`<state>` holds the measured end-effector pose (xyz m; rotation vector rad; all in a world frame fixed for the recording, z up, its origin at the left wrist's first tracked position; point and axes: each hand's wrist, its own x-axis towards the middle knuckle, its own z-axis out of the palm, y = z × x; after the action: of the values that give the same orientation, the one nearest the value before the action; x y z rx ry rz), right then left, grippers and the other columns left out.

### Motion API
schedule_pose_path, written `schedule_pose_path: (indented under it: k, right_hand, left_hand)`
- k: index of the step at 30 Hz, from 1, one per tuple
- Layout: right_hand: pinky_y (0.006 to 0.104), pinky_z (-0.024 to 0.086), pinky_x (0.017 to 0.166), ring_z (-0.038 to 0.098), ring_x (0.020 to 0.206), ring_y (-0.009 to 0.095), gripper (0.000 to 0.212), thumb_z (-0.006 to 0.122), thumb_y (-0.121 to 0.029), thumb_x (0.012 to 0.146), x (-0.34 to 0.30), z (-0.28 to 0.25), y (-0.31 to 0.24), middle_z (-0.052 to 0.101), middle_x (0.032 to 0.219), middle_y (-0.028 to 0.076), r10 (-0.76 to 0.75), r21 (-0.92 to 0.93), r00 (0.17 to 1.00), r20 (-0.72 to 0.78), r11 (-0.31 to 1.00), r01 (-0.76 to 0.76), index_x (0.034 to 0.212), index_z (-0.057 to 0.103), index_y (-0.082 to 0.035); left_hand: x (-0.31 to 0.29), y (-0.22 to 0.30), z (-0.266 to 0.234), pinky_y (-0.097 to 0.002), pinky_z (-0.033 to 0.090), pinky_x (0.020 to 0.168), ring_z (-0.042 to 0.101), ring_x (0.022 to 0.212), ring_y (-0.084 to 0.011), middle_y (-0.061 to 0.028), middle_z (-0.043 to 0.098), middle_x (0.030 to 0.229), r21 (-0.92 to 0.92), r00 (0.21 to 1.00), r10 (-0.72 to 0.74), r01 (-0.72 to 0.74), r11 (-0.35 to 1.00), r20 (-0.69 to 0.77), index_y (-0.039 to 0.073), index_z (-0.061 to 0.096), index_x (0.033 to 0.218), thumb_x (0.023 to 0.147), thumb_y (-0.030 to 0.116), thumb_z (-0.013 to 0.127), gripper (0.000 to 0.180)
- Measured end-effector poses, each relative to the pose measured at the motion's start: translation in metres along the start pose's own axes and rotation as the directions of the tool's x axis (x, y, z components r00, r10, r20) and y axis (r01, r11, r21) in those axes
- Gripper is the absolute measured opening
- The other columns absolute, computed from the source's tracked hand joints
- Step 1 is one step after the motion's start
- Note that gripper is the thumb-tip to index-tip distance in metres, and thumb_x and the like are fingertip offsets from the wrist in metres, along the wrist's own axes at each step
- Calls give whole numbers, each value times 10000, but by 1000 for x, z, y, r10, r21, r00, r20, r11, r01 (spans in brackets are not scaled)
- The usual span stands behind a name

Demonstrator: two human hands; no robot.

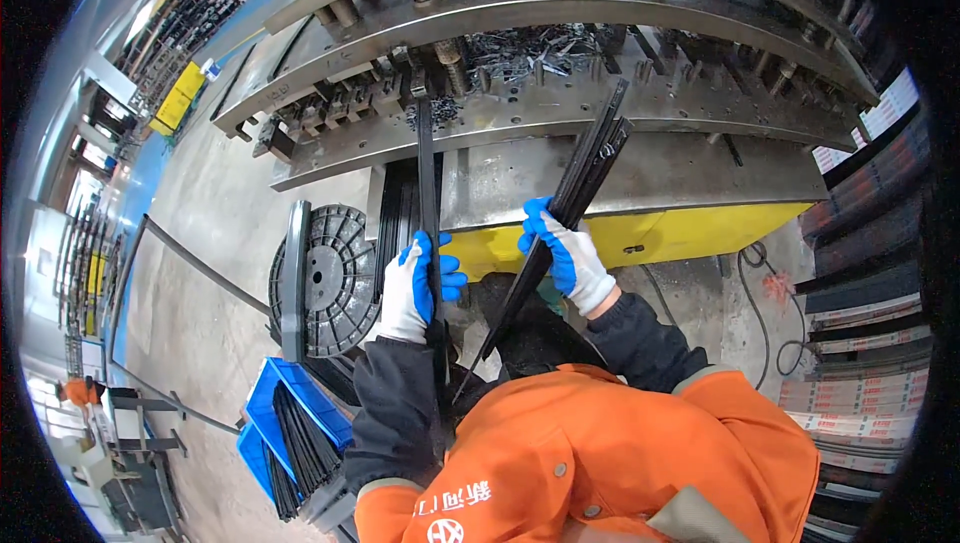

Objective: Operating an industrial bending machine to shape metal strips and organizing them into storage bins.

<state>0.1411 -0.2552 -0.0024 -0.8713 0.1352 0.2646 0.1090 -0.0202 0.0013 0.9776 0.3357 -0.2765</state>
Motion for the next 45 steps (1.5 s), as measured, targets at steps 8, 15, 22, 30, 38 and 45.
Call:
schedule_pose_path:
  k: [8,15,22,30,38,45]
  right_hand:
    - [227,451,546,538,600,121,191,629,-172,862,-3,-6,0,564,794,31,-29,-33,997,-68,999,26,1015,589,-65]
    - [225,445,535,535,585,119,179,631,-183,861,-2,-9,0,561,769,27,-33,-21,997,-76,999,31,992,587,-71]
    - [223,440,525,532,572,118,170,632,-193,860,1,-12,1,558,747,23,-36,-12,996,-78,999,35,973,585,-75]
    - [228,439,538,523,578,117,156,635,-187,856,-3,-10,0,550,734,19,-45,-20,995,-90,999,43,955,582,-79]
    - [236,440,540,515,575,123,146,632,-176,857,2,-15,7,546,729,24,-61,45,994,-89,997,66,954,583,-79]
    - [239,442,538,513,571,127,152,635,-182,855,-5,-6,3,551,734,28,-19,31,995,-98,999,22,953,584,-77]
  left_hand:
    - [3,3,22,-252,487,453,631,641,-198,-130,616,834,142,960,201,-175,974,-197,41,533,1045,914,220,498,225]
    - [17,7,0,-236,433,436,600,593,-178,-101,629,784,39,995,91,-90,995,-38,51,538,1134,921,250,465,300]
    - [23,-5,4,-220,398,431,555,553,-142,-81,629,784,66,994,106,-104,992,-31,61,548,1139,918,239,453,299]
    - [41,33,19,-193,365,385,482,486,-86,-41,611,752,36,992,128,-128,991,-8,42,564,1100,925,220,456,272]
    - [38,49,31,-183,335,350,447,466,-67,-23,600,750,168,991,119,-107,980,-66,33,562,1088,929,217,452,267]
    - [41,55,23,-180,313,335,415,450,-58,-9,576,719,114,995,87,-81,990,-44,36,569,1076,930,235,452,273]
